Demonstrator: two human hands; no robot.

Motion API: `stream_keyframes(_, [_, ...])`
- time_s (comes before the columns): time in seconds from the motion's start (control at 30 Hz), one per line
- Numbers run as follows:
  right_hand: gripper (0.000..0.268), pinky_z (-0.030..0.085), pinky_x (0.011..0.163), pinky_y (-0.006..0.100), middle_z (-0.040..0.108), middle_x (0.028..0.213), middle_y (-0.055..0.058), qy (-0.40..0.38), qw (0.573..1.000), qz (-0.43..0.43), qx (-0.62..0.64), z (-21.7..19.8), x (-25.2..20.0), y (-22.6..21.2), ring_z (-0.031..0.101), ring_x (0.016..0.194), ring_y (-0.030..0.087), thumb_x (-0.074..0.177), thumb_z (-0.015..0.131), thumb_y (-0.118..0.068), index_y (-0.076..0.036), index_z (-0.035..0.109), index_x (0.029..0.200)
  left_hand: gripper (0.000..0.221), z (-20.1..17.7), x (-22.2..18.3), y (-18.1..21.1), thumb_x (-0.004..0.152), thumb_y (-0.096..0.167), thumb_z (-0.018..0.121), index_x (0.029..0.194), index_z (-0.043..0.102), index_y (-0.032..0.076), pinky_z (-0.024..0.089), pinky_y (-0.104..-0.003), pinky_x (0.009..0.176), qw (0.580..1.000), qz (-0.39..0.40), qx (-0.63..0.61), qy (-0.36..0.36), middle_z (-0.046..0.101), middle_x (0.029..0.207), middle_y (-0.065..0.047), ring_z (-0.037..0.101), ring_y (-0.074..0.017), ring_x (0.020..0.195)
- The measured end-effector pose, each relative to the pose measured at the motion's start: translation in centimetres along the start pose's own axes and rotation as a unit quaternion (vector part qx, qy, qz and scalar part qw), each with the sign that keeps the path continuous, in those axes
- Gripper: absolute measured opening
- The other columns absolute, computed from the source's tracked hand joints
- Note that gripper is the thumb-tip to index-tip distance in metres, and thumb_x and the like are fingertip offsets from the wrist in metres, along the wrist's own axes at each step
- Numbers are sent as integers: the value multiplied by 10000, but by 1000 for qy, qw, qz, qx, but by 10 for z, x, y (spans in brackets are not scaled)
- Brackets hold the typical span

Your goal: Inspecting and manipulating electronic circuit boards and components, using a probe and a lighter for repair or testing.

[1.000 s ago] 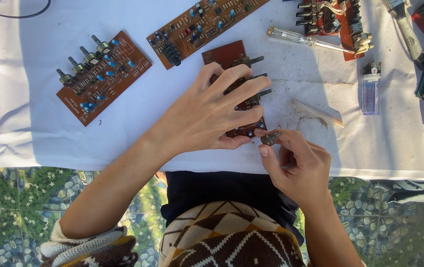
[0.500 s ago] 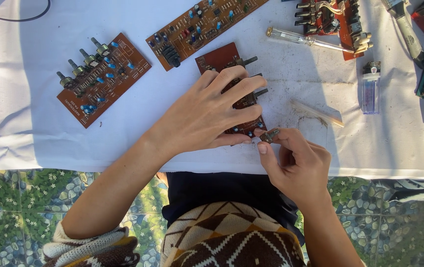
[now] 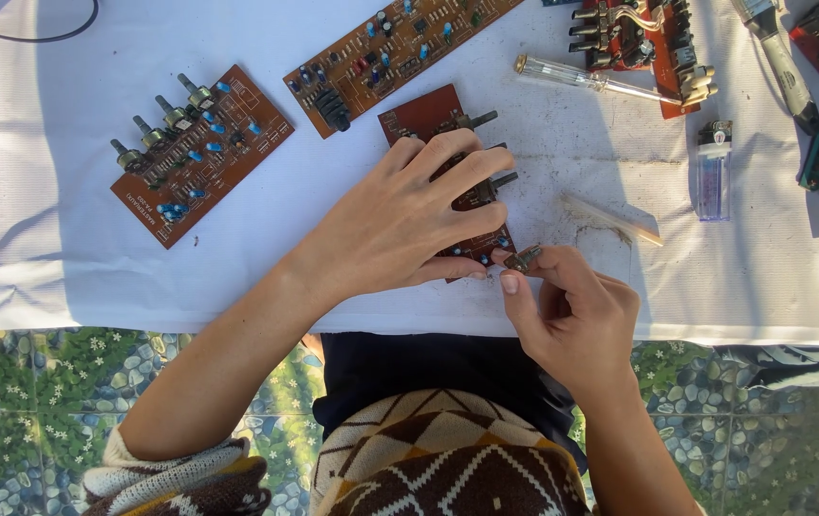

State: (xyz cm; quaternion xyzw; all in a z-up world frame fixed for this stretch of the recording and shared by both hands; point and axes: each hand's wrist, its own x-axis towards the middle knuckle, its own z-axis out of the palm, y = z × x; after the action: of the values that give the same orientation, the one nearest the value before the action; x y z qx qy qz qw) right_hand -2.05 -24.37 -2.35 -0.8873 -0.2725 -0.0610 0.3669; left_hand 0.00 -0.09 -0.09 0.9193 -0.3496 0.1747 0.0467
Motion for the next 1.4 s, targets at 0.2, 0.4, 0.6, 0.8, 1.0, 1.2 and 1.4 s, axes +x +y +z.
stream_keyframes(0.2, [245, 291, 474, 243, 428, 508, -38, -1, 1000, 2, 6, 0, 0, 0, 353, 450, 77, 1008, 660, -251, -69, 575, 868, 622, 1, -1, 0, 896, 596, 890, 1144, 475, 204, 448, -417, 815, 999, -5, -33, 0, 437, 1392, -74, 466, -286, 1220])
stream_keyframes(0.4, [262, 294, 473, 245, 426, 506, -40, 1, 1000, 0, 2, 1, -1, 1, 357, 452, 77, 1005, 659, -272, -72, 575, 858, 569, 2, -3, 1, 927, 569, 870, 1133, 490, 198, 460, -434, 835, 999, -8, -44, -1, 433, 1414, -89, 460, -297, 1240])
stream_keyframes(0.6, [264, 299, 471, 243, 462, 530, -38, 5, 1000, -7, 1, 2, -2, 3, 376, 464, 84, 1004, 656, -287, -65, 585, 878, 541, 3, -6, 0, 959, 534, 863, 1162, 493, 195, 501, -475, 931, 997, -9, -72, 0, 425, 1508, -111, 484, -313, 1295])
stream_keyframes(0.8, [264, 283, 473, 246, 415, 516, -38, 0, 1000, -6, 19, 0, 0, 3, 345, 457, 76, 1008, 654, -267, -71, 560, 860, 591, 5, -9, 1, 977, 514, 884, 1204, 467, 163, 526, -468, 959, 996, -17, -89, 10, 379, 1535, -125, 497, -322, 1298])
stream_keyframes(1.0, [216, 259, 471, 258, 457, 530, -48, -16, 997, 20, 66, -6, 3, 6, 341, 443, 66, 1031, 619, -252, -66, 573, 931, 530, 7, -13, 2, 1017, 584, 832, 1109, 534, 155, 546, -466, 942, 997, 4, -59, 44, 440, 1536, -116, 538, -310, 1299])
stream_keyframes(1.2, [213, 331, 479, 239, 501, 545, -37, -20, 998, -1, 54, -3, -2, 3, 436, 454, 70, 1019, 635, -269, -74, 583, 949, 535, 17, -23, 1, 1030, 632, 797, 1190, 713, 129, 541, -486, 978, 996, 14, -46, 71, 416, 1589, -116, 539, -316, 1319])
stream_keyframes(1.4, [197, 332, 492, 235, 475, 530, -41, -20, 998, -14, 53, -3, 0, 0, 422, 459, 71, 1026, 621, -266, -74, 641, 989, 508, 24, -26, -1, 1015, 566, 766, 1241, 674, 120, 566, -439, 870, 994, 9, -89, 67, 512, 1511, -119, 595, -300, 1169])
